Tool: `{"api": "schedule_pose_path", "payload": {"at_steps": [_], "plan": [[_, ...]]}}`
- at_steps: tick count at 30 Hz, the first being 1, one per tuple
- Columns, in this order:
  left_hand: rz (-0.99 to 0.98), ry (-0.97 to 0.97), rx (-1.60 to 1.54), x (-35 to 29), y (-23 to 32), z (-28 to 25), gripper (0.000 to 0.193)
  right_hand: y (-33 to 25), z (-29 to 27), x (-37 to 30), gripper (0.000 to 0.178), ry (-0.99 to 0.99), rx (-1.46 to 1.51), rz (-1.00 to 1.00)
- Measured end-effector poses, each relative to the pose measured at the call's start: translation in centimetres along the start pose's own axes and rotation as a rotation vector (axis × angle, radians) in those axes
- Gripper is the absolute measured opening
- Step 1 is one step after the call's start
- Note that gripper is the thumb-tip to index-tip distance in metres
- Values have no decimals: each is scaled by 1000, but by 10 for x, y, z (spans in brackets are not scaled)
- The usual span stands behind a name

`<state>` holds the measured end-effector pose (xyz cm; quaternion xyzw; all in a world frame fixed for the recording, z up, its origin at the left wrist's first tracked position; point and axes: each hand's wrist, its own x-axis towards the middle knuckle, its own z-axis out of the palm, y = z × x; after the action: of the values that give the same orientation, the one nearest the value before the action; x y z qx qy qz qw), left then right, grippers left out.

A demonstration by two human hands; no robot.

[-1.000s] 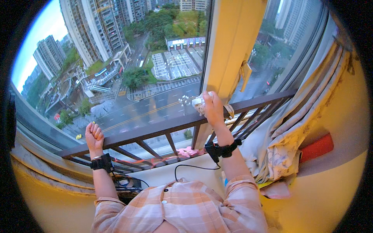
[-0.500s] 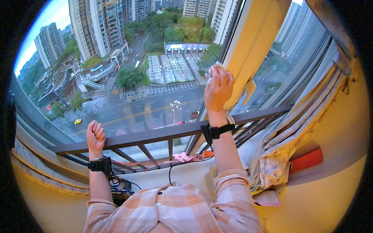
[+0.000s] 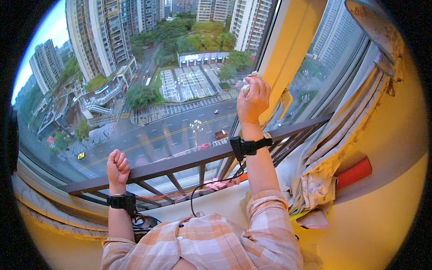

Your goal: The person wipes a large window pane with a cloth, moving the cloth in circular and vertical motions across the glass. The person occasionally adjusts the cloth and continues wiping different sections of the window.

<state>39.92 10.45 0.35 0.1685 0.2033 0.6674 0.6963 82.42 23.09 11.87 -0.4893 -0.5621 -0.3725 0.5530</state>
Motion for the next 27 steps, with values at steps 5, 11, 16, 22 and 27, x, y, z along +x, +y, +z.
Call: {"api": "schedule_pose_path", "payload": {"at_steps": [5, 11, 16, 22, 27], "plan": [[-20, 5, 25, 2, -1, -2, 38, -4, -9, -61, 27, -137, -37, 48], [-55, -58, 14, 2, 1, -5, 38, -14, -19, -51, 27, -158, -14, 6], [-53, -81, 8, 2, 1, -5, 39, -10, 4, 40, 28, 77, -41, -24], [-51, -103, 9, 1, 0, -6, 40, -12, -12, -41, 29, -146, -70, 33], [-67, -67, 33, 1, 0, -4, 40, -13, -26, -63, 29, -258, -24, -23]]}}
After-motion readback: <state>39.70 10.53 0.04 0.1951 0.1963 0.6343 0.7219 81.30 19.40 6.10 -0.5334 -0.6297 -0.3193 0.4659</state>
